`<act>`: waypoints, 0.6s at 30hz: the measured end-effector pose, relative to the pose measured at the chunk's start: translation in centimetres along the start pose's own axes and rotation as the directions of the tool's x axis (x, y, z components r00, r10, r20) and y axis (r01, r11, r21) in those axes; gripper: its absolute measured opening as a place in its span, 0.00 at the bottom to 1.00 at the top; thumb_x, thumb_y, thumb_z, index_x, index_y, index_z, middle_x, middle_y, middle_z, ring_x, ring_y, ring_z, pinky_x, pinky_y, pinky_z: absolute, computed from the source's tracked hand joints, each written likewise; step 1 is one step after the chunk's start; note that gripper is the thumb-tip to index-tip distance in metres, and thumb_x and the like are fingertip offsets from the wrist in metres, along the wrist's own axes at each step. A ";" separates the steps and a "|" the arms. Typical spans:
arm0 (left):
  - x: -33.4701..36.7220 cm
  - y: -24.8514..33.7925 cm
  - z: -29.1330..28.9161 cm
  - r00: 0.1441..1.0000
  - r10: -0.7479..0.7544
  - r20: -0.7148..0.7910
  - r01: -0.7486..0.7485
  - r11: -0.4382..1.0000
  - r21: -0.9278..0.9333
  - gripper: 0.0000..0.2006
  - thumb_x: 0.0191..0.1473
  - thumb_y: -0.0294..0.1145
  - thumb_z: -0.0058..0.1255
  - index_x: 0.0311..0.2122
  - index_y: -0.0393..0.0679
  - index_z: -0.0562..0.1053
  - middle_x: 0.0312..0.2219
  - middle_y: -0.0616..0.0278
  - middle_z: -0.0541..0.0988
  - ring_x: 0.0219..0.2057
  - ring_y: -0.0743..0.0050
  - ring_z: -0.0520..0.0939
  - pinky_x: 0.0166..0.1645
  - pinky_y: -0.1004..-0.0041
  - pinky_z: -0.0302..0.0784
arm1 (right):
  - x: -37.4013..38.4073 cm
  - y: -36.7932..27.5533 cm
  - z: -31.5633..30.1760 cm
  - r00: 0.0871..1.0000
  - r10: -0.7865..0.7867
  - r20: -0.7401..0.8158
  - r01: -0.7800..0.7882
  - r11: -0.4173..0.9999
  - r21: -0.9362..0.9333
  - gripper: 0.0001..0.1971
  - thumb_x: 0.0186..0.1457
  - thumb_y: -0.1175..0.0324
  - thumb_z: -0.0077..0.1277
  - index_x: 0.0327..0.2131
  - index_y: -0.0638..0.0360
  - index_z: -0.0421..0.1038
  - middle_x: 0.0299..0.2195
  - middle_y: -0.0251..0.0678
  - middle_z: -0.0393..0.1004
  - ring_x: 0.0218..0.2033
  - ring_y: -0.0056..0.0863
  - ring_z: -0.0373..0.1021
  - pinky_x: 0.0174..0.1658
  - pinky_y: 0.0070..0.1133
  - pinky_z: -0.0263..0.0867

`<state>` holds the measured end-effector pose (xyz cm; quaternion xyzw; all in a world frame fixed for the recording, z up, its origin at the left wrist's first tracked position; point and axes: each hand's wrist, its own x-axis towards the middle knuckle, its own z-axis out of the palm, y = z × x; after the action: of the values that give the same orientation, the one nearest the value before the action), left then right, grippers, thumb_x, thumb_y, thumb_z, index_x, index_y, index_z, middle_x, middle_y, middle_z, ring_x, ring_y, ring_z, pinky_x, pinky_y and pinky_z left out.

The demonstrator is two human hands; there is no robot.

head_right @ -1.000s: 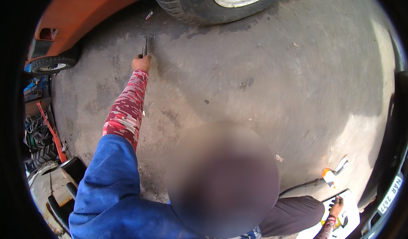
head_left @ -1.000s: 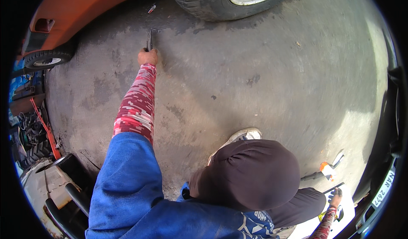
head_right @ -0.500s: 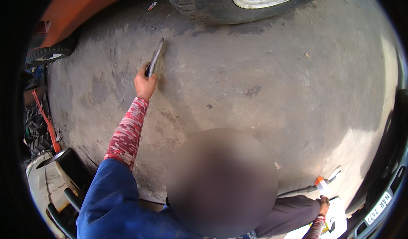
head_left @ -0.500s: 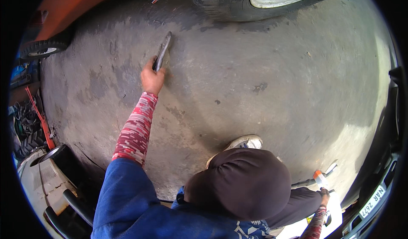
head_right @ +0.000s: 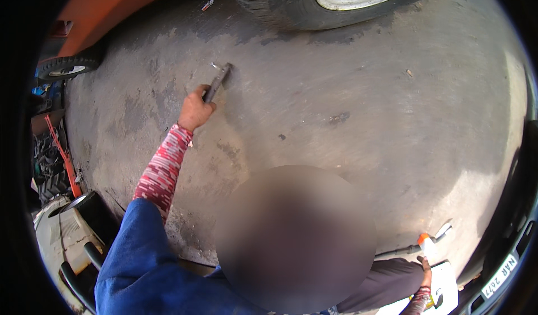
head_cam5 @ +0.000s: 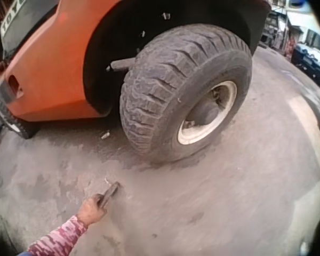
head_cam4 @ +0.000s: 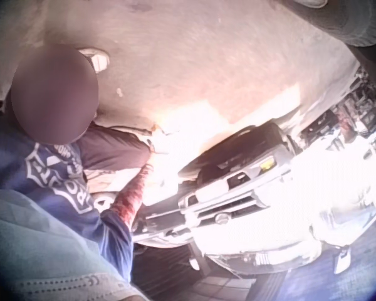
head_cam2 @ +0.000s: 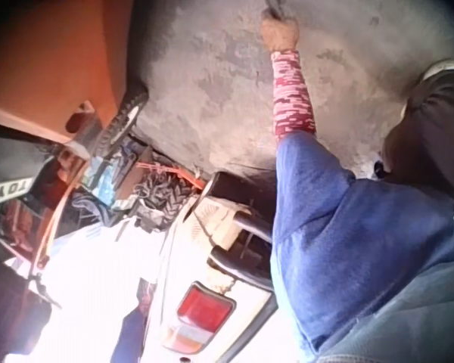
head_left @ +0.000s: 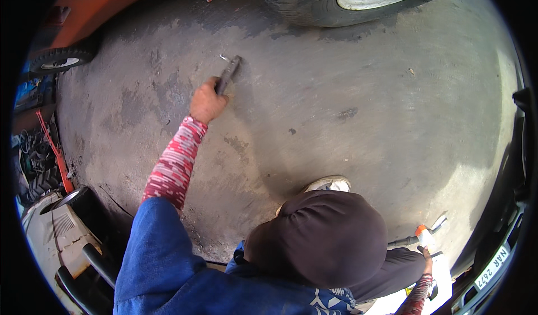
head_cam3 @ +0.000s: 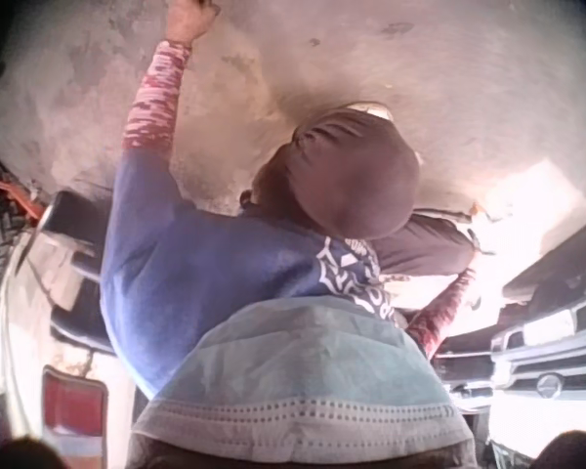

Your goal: The person is repairing a white car part, likely a bumper, using pliers and a welding tool. They are seen adjusting and welding the part while sitting on the floor.

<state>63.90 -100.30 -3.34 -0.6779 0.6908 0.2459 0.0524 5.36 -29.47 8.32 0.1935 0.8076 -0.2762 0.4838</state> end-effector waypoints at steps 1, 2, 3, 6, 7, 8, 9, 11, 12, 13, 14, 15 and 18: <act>-2.4 -0.2 1.2 0.999 -0.014 0.042 0.020 0.989 -0.149 0.30 0.48 0.31 0.59 0.59 0.41 0.74 0.44 0.39 0.84 0.46 0.48 0.87 0.54 0.59 0.81 | 0.3 -0.4 0.0 1.000 0.003 0.006 -0.003 1.000 0.000 0.38 0.67 0.40 0.50 0.65 0.66 0.63 0.51 0.57 0.75 0.47 0.46 0.76 0.54 0.39 0.72; -4.7 -0.5 2.3 0.995 -0.023 0.097 0.047 0.966 -0.255 0.30 0.48 0.30 0.59 0.60 0.40 0.74 0.43 0.42 0.84 0.44 0.53 0.87 0.52 0.62 0.80 | 0.7 -0.7 0.0 1.000 0.019 -0.022 -0.019 1.000 -0.010 0.38 0.67 0.40 0.50 0.65 0.66 0.62 0.50 0.57 0.76 0.46 0.46 0.76 0.53 0.39 0.72; -6.6 -0.6 3.5 0.989 -0.024 0.148 0.077 0.928 -0.365 0.31 0.47 0.29 0.59 0.60 0.40 0.73 0.42 0.46 0.85 0.42 0.58 0.86 0.51 0.65 0.80 | 1.2 -1.2 -0.1 1.000 -0.019 0.003 0.019 0.999 -0.051 0.37 0.67 0.41 0.50 0.64 0.66 0.64 0.49 0.55 0.76 0.46 0.44 0.76 0.53 0.37 0.72; -10.6 -0.7 6.6 0.992 0.016 0.127 0.054 0.849 -0.526 0.31 0.47 0.27 0.57 0.61 0.39 0.73 0.40 0.52 0.84 0.39 0.65 0.84 0.48 0.68 0.79 | 3.0 -2.2 -0.3 0.996 -0.084 -0.007 0.081 0.982 -0.172 0.35 0.68 0.43 0.50 0.61 0.68 0.68 0.45 0.50 0.79 0.43 0.37 0.77 0.51 0.31 0.73; -11.4 -0.6 7.3 0.998 0.032 0.047 0.002 0.809 -0.588 0.31 0.47 0.27 0.56 0.60 0.38 0.73 0.39 0.54 0.83 0.38 0.66 0.84 0.47 0.69 0.79 | 3.6 -2.3 -0.3 0.995 -0.100 -0.008 0.097 0.980 -0.176 0.34 0.68 0.43 0.50 0.59 0.68 0.70 0.44 0.48 0.79 0.42 0.35 0.77 0.50 0.29 0.73; -12.1 -0.6 7.7 0.999 0.044 0.032 -0.014 0.777 -0.630 0.31 0.47 0.27 0.55 0.60 0.38 0.73 0.40 0.53 0.83 0.38 0.66 0.84 0.47 0.69 0.78 | 3.9 -2.2 -0.4 0.993 -0.100 -0.067 0.085 0.976 -0.202 0.33 0.68 0.44 0.50 0.58 0.68 0.72 0.43 0.47 0.80 0.42 0.33 0.77 0.49 0.28 0.73; -12.8 -0.7 8.0 0.999 0.022 0.049 0.015 0.759 -0.651 0.31 0.47 0.27 0.55 0.60 0.38 0.73 0.40 0.53 0.83 0.39 0.66 0.84 0.48 0.70 0.78 | 4.1 -2.1 -0.5 0.994 -0.107 -0.010 0.105 0.985 -0.138 0.32 0.69 0.43 0.50 0.56 0.68 0.73 0.43 0.45 0.79 0.41 0.31 0.76 0.49 0.26 0.72; -14.2 -1.1 8.1 0.996 0.058 0.074 0.001 0.784 -0.621 0.31 0.47 0.27 0.55 0.60 0.38 0.73 0.40 0.51 0.83 0.39 0.63 0.84 0.49 0.69 0.78 | 4.0 -1.5 -0.6 0.993 -0.077 -0.090 0.066 0.991 -0.115 0.32 0.69 0.43 0.49 0.57 0.67 0.73 0.43 0.46 0.80 0.41 0.32 0.76 0.49 0.27 0.72; -15.0 -1.4 8.1 0.990 0.117 0.083 -0.050 0.821 -0.568 0.30 0.46 0.27 0.55 0.59 0.37 0.73 0.41 0.50 0.83 0.39 0.60 0.84 0.49 0.68 0.78 | 3.6 -1.2 -0.6 0.995 -0.091 -0.032 0.089 0.993 -0.081 0.32 0.69 0.43 0.49 0.58 0.67 0.72 0.44 0.47 0.79 0.42 0.33 0.76 0.50 0.29 0.72; -15.6 -1.7 8.2 0.982 0.166 0.091 -0.098 0.857 -0.506 0.30 0.46 0.27 0.54 0.59 0.37 0.73 0.41 0.49 0.83 0.40 0.58 0.84 0.50 0.67 0.78 | 3.0 -0.8 -0.6 0.996 -0.073 -0.047 0.069 0.995 -0.072 0.32 0.69 0.43 0.48 0.59 0.66 0.71 0.45 0.48 0.79 0.43 0.35 0.76 0.51 0.30 0.72; -16.1 -1.9 8.5 0.961 0.252 0.113 -0.174 0.870 -0.461 0.30 0.46 0.29 0.55 0.59 0.37 0.73 0.41 0.49 0.83 0.41 0.55 0.84 0.51 0.65 0.78 | 2.4 -0.6 -0.6 0.995 -0.055 -0.084 0.050 0.997 -0.062 0.33 0.69 0.43 0.48 0.61 0.65 0.69 0.46 0.49 0.79 0.43 0.36 0.77 0.51 0.31 0.72; -16.6 -2.0 9.0 0.936 0.325 0.136 -0.245 0.879 -0.410 0.30 0.47 0.30 0.55 0.59 0.37 0.73 0.42 0.48 0.83 0.42 0.52 0.84 0.52 0.63 0.78 | 1.7 -0.4 -0.5 0.998 -0.044 -0.042 0.043 0.999 -0.028 0.35 0.68 0.42 0.48 0.64 0.64 0.66 0.50 0.54 0.77 0.47 0.41 0.76 0.54 0.35 0.71; -17.5 -1.7 11.5 0.877 0.476 0.073 -0.427 0.838 -0.340 0.22 0.50 0.35 0.60 0.51 0.38 0.78 0.40 0.46 0.82 0.43 0.43 0.82 0.53 0.57 0.77 | -0.7 0.1 -0.3 0.998 -0.061 -0.024 0.060 0.997 -0.051 0.38 0.67 0.39 0.49 0.65 0.64 0.64 0.54 0.56 0.73 0.51 0.42 0.74 0.56 0.37 0.70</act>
<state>63.84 -79.57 -6.68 -0.4740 0.7770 0.4095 -0.0621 5.58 -29.25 9.06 0.1604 0.8259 -0.2679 0.4695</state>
